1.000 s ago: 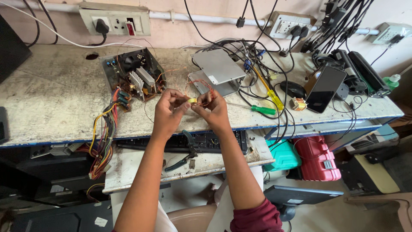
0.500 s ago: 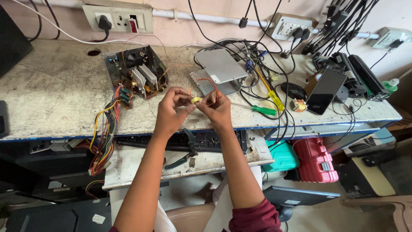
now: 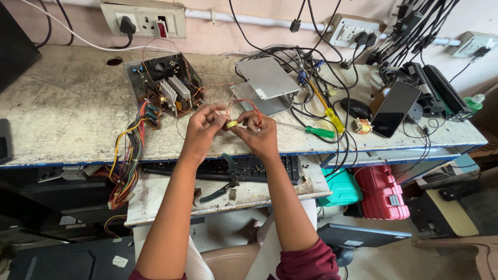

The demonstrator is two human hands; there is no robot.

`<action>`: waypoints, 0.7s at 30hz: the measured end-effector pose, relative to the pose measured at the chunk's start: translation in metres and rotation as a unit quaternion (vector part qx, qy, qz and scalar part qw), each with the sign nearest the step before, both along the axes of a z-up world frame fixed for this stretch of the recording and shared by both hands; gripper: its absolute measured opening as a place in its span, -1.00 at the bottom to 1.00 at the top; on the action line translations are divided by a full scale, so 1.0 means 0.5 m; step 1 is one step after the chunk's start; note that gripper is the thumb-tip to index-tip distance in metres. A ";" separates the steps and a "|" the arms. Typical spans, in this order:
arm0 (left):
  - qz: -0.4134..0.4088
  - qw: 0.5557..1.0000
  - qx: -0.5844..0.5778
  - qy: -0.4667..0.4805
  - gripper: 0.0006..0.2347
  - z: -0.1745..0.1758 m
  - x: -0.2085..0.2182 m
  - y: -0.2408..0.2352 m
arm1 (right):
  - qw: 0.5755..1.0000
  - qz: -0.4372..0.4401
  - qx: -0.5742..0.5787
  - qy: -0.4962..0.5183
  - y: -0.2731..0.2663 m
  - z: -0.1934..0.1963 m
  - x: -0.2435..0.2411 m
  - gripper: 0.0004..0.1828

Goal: The person works at a cluttered workbench, manipulating a small yellow cylindrical component and several thin copper wires. They repeatedly twist, separate, and rejoin the wires by hand, occasionally using a pair of pliers to adjust the wire ends. The person handles the component and wires continuously without completing a visible final assembly.

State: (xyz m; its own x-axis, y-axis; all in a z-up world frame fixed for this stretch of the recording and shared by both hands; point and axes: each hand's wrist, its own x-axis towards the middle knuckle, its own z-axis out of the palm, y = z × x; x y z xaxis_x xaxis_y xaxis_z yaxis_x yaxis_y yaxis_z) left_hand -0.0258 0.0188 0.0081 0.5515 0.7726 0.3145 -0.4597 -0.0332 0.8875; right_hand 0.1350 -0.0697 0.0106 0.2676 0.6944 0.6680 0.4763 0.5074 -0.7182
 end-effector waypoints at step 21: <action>-0.001 0.994 0.109 0.030 -0.85 -0.023 0.008 0.001 | 0.946 0.163 -0.046 0.278 0.013 -0.036 0.046 -0.53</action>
State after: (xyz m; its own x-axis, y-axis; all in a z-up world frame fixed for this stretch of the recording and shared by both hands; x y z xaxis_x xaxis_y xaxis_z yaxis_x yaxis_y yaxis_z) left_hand -0.0220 0.0195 -0.0037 0.5756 0.6886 0.4409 -0.4059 -0.2274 0.8852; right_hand 0.1580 -0.0634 -0.0074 0.3214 0.8487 0.4200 -0.1580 0.4854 -0.8599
